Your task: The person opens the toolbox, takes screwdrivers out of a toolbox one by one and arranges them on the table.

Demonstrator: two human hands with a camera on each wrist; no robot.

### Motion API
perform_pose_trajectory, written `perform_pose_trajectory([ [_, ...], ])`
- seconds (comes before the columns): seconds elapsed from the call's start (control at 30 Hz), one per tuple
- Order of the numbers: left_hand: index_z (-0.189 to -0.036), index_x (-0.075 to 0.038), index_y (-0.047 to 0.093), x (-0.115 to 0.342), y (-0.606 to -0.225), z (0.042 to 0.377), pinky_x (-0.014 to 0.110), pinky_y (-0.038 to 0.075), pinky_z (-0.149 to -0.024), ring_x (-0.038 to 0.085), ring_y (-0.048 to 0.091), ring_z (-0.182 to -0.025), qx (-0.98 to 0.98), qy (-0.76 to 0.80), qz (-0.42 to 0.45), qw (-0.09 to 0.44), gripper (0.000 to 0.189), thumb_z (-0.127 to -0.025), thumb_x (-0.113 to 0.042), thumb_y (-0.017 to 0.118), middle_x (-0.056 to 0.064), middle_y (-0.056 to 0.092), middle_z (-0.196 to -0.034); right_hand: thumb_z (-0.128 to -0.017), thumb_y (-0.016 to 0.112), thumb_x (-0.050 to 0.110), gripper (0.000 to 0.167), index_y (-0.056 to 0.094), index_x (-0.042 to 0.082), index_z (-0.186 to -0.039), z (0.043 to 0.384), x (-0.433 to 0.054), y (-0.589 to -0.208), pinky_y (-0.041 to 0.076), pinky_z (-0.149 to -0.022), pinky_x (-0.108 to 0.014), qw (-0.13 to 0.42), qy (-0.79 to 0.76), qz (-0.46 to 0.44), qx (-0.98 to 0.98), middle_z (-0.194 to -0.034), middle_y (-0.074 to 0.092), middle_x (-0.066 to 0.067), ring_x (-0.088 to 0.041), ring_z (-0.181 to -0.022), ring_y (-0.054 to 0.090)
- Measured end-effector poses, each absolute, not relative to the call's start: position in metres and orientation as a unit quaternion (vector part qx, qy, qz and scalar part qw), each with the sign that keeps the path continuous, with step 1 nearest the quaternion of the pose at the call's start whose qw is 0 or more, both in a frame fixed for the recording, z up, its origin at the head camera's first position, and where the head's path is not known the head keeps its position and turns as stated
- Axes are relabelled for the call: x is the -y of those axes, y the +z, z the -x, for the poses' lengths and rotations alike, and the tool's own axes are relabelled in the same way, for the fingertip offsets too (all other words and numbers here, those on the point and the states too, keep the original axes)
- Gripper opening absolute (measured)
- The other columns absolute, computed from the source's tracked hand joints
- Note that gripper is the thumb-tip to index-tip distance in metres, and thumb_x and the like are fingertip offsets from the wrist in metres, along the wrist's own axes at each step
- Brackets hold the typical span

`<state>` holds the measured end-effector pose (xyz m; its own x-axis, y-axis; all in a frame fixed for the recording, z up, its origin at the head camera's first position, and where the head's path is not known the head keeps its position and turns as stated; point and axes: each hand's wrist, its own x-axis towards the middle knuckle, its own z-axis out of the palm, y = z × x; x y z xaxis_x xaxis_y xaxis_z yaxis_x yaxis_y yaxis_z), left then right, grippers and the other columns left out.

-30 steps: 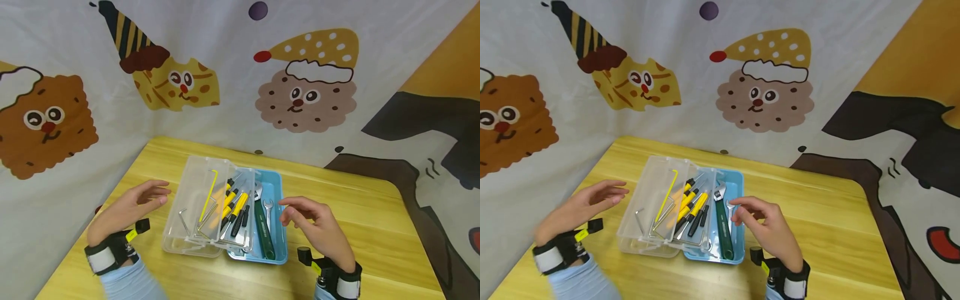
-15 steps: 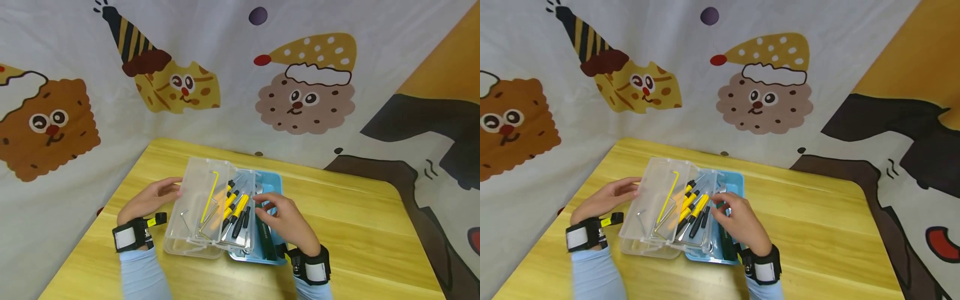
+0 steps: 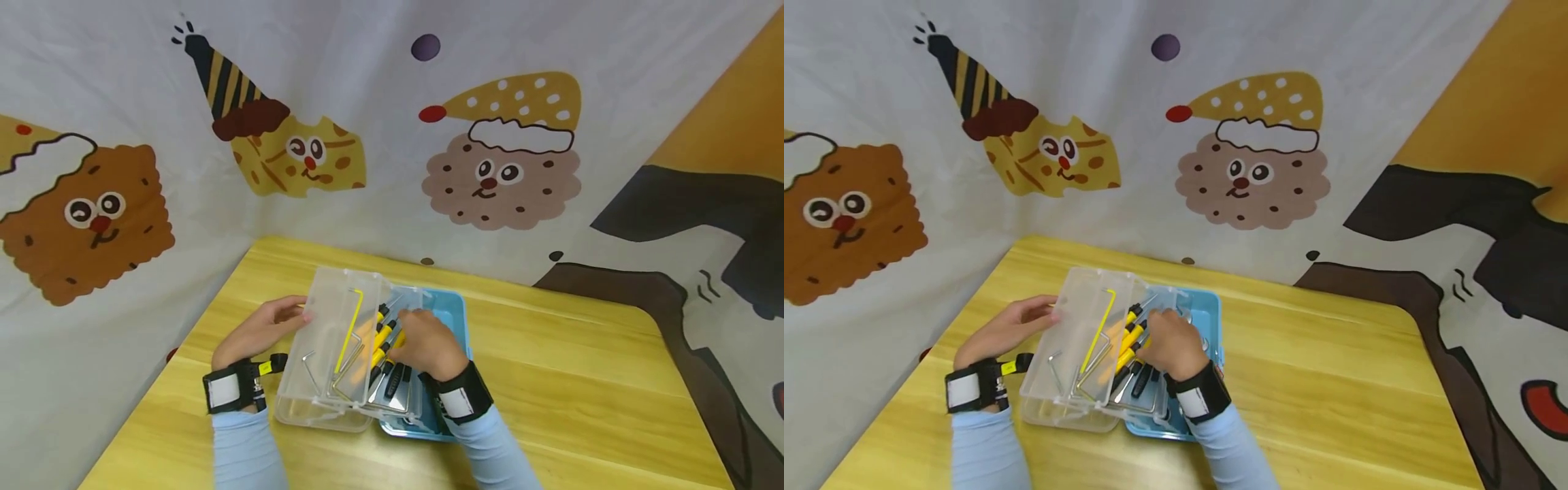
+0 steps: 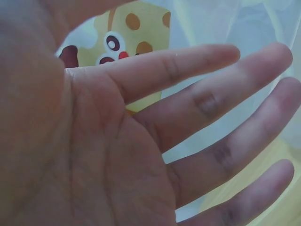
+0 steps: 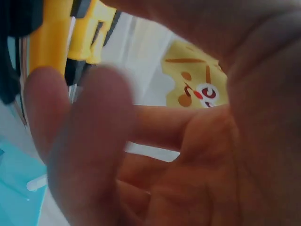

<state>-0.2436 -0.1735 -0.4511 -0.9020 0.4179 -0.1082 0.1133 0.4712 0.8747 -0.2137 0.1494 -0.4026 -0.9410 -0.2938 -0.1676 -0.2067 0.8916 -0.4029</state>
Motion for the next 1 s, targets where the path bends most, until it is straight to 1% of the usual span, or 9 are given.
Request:
perform_pose_trajectory([
  [0.13, -0.153, -0.011, 0.053, 0.166, -0.449, 0.244, 0.051, 0.056, -0.107, 0.032, 0.066, -0.129, -0.842, 0.493, -0.152, 0.158, 0.054, -0.109, -0.042, 0.058, 0.014, 0.069, -0.14, -0.082, 0.092, 0.034, 0.061, 0.068, 0.002, -0.128, 0.21, -0.145, -0.404, 0.058, -0.075, -0.043, 0.099, -0.155, 0.133, -0.974, -0.112, 0.07, -0.014, -0.028, -0.098, 0.064],
  [0.2, -0.153, -0.011, 0.053, 0.163, -0.448, 0.245, 0.048, 0.057, -0.105, 0.032, 0.065, -0.13, -0.839, 0.497, -0.152, 0.16, 0.054, -0.109, -0.042, 0.058, 0.014, 0.068, -0.142, -0.081, 0.093, 0.037, 0.065, 0.068, 0.003, -0.13, 0.21, -0.144, -0.405, 0.058, -0.074, -0.044, 0.099, -0.157, 0.126, -0.975, -0.114, 0.07, -0.016, -0.029, -0.098, 0.064],
  [0.37, -0.151, -0.011, 0.055, 0.158, -0.446, 0.247, 0.041, 0.058, -0.102, 0.029, 0.067, -0.126, -0.83, 0.508, -0.155, 0.171, 0.052, -0.109, -0.042, 0.058, 0.014, 0.069, -0.14, -0.08, 0.094, 0.039, 0.078, 0.063, 0.004, -0.143, 0.205, -0.147, -0.405, 0.056, -0.064, -0.035, 0.103, -0.221, 0.097, -0.965, -0.135, 0.061, -0.025, -0.026, -0.086, 0.063],
  [0.47, -0.152, -0.01, 0.054, 0.158, -0.446, 0.246, 0.041, 0.058, -0.102, 0.028, 0.067, -0.127, -0.829, 0.508, -0.154, 0.177, 0.054, -0.109, -0.042, 0.058, 0.014, 0.069, -0.141, -0.08, 0.094, 0.032, 0.066, 0.069, 0.0, -0.132, 0.199, -0.151, -0.403, 0.051, -0.059, -0.028, 0.084, -0.277, 0.117, -0.95, -0.119, 0.066, -0.023, -0.021, -0.083, 0.057],
  [0.6, -0.152, -0.009, 0.053, 0.158, -0.447, 0.246, 0.043, 0.059, -0.102, 0.028, 0.067, -0.126, -0.831, 0.505, -0.151, 0.18, 0.055, -0.109, -0.043, 0.059, 0.015, 0.069, -0.141, -0.085, 0.09, 0.022, 0.03, 0.077, 0.007, -0.107, 0.188, -0.152, -0.402, 0.049, -0.063, -0.024, 0.068, -0.331, 0.188, -0.922, -0.095, 0.066, -0.004, -0.017, -0.086, 0.056],
  [0.7, -0.152, -0.009, 0.054, 0.158, -0.448, 0.245, 0.043, 0.059, -0.101, 0.028, 0.067, -0.126, -0.832, 0.504, -0.151, 0.179, 0.055, -0.108, -0.043, 0.059, 0.015, 0.069, -0.14, -0.092, 0.084, 0.019, 0.014, 0.075, 0.015, -0.102, 0.178, -0.151, -0.403, 0.05, -0.069, -0.022, 0.075, -0.349, 0.223, -0.907, -0.099, 0.067, 0.003, -0.017, -0.086, 0.061],
  [0.83, -0.153, -0.01, 0.053, 0.156, -0.447, 0.245, 0.042, 0.058, -0.102, 0.028, 0.067, -0.126, -0.834, 0.5, -0.151, 0.178, 0.056, -0.108, -0.044, 0.059, 0.014, 0.069, -0.141, -0.094, 0.081, 0.018, 0.009, 0.073, 0.018, -0.097, 0.171, -0.154, -0.403, 0.052, -0.067, -0.021, 0.082, -0.362, 0.228, -0.9, -0.096, 0.068, 0.004, -0.011, -0.077, 0.064],
  [0.93, -0.152, -0.009, 0.053, 0.154, -0.448, 0.245, 0.041, 0.059, -0.101, 0.027, 0.067, -0.124, -0.834, 0.501, -0.145, 0.178, 0.056, -0.108, -0.043, 0.06, 0.014, 0.069, -0.14, -0.093, 0.083, 0.018, 0.009, 0.073, 0.018, -0.093, 0.166, -0.159, -0.402, 0.054, -0.06, -0.021, 0.102, -0.379, 0.222, -0.892, -0.089, 0.069, 0.006, -0.004, -0.066, 0.064],
  [1.0, -0.152, -0.008, 0.053, 0.153, -0.448, 0.244, 0.04, 0.059, -0.099, 0.027, 0.068, -0.123, -0.835, 0.5, -0.148, 0.176, 0.056, -0.108, -0.042, 0.06, 0.015, 0.069, -0.139, -0.092, 0.084, 0.019, 0.013, 0.071, 0.019, -0.088, 0.162, -0.163, -0.4, 0.054, -0.062, -0.021, 0.108, -0.376, 0.231, -0.891, -0.085, 0.07, 0.009, 0.0, -0.064, 0.063],
])
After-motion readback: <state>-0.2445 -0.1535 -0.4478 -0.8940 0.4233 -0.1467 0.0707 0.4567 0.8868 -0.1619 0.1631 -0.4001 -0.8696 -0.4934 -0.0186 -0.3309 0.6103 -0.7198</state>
